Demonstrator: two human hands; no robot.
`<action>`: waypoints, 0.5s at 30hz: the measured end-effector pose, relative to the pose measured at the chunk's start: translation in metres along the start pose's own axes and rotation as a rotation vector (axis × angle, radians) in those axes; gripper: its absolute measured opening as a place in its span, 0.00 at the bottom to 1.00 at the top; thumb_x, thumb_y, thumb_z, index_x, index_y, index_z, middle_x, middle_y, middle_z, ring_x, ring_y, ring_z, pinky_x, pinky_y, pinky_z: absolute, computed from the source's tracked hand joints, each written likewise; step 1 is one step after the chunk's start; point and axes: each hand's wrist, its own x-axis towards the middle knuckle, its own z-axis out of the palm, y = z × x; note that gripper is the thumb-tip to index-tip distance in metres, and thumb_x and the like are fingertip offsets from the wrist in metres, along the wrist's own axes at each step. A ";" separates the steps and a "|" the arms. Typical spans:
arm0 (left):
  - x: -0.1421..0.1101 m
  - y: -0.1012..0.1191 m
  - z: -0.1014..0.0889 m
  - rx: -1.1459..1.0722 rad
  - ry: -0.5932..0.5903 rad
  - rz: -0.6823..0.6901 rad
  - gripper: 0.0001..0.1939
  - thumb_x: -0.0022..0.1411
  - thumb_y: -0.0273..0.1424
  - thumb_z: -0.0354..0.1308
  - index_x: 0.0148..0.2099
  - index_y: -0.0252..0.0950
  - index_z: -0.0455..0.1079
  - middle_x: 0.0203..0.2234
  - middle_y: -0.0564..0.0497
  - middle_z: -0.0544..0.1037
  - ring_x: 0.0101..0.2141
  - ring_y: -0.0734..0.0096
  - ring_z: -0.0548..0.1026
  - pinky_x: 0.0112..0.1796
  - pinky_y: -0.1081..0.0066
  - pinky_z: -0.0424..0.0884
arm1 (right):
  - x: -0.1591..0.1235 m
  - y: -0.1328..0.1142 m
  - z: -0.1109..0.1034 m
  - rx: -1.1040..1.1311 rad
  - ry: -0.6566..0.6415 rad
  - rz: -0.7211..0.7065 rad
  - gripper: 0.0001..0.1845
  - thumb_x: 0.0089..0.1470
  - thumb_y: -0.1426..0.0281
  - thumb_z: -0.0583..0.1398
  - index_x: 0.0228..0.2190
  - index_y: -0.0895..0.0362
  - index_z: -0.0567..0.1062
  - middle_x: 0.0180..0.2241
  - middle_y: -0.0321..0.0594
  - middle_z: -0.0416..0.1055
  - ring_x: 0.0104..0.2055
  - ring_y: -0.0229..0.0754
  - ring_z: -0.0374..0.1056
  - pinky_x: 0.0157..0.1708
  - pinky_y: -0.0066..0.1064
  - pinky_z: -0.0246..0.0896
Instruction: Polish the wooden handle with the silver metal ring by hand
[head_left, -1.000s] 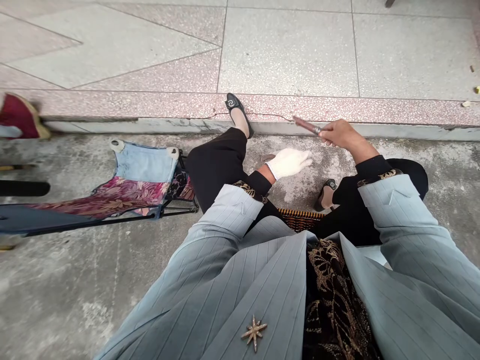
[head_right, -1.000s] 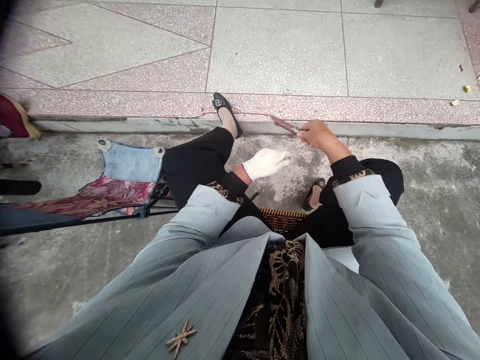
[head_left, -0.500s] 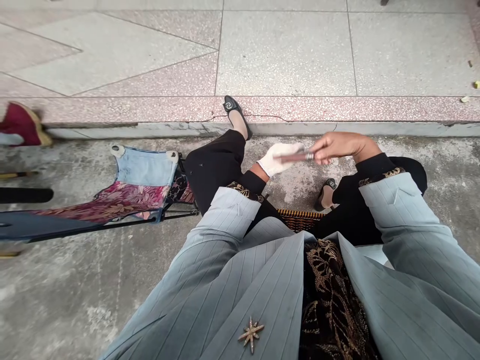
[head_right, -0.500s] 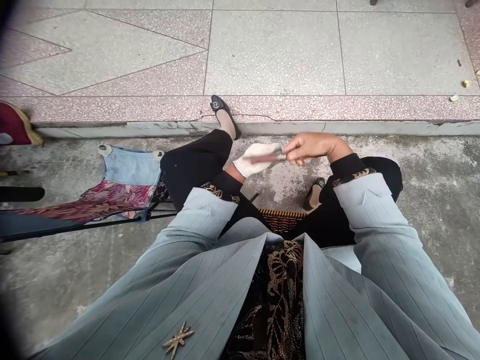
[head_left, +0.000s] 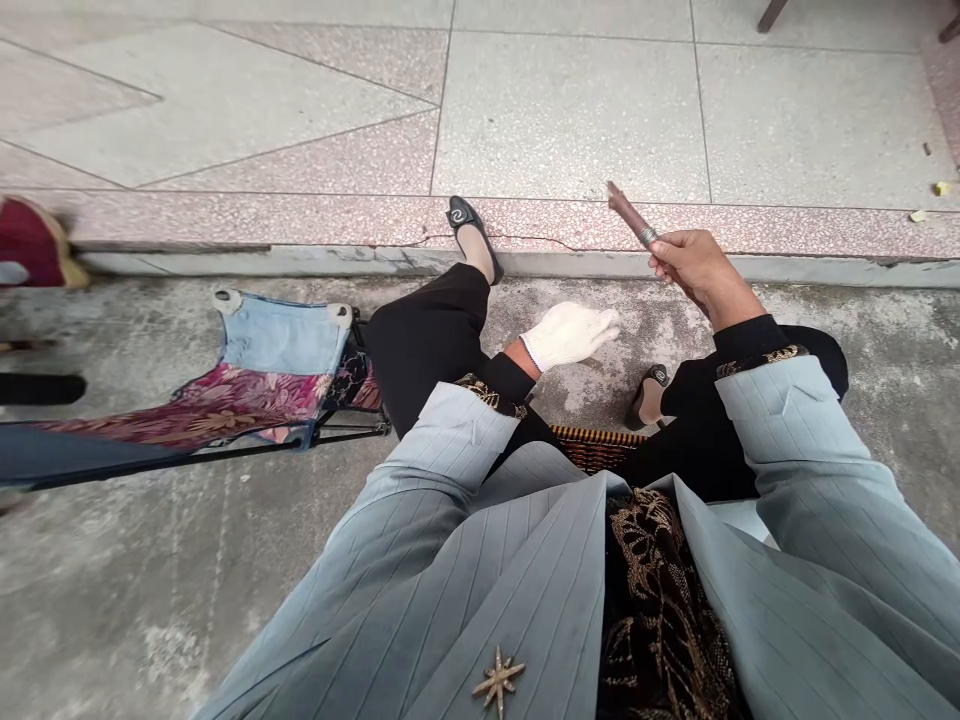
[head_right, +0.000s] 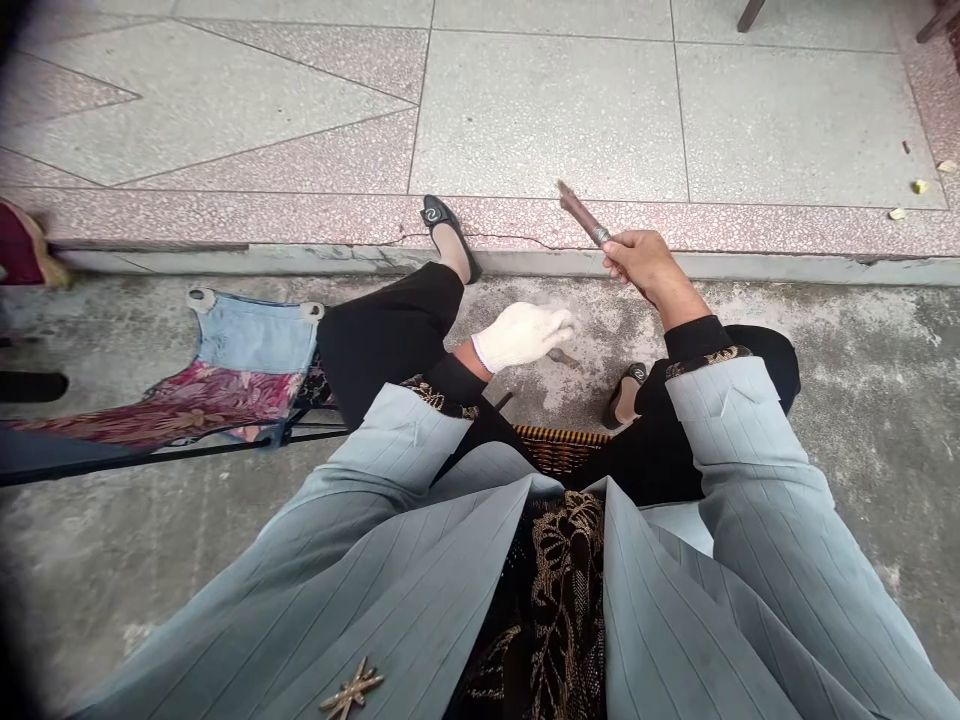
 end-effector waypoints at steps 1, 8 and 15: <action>-0.001 0.000 -0.001 0.022 0.012 -0.002 0.21 0.73 0.41 0.40 0.51 0.36 0.70 0.31 0.48 0.79 0.29 0.66 0.75 0.30 0.69 0.60 | 0.002 0.002 0.000 -0.074 0.002 0.013 0.09 0.56 0.67 0.64 0.32 0.62 0.76 0.24 0.39 0.71 0.21 0.32 0.63 0.20 0.24 0.58; -0.007 -0.002 -0.004 0.149 0.092 0.024 0.22 0.73 0.40 0.38 0.49 0.35 0.70 0.30 0.45 0.78 0.30 0.64 0.76 0.31 0.68 0.61 | -0.007 -0.006 0.013 -1.074 -0.328 0.097 0.12 0.57 0.66 0.61 0.36 0.60 0.81 0.31 0.46 0.76 0.30 0.41 0.69 0.30 0.32 0.60; -0.006 -0.015 -0.012 0.152 0.107 -0.297 0.21 0.73 0.40 0.39 0.52 0.36 0.68 0.32 0.44 0.79 0.33 0.61 0.78 0.33 0.68 0.63 | -0.024 -0.003 0.027 -0.817 -1.241 0.233 0.15 0.52 0.60 0.66 0.34 0.60 0.82 0.26 0.40 0.75 0.26 0.36 0.66 0.29 0.29 0.58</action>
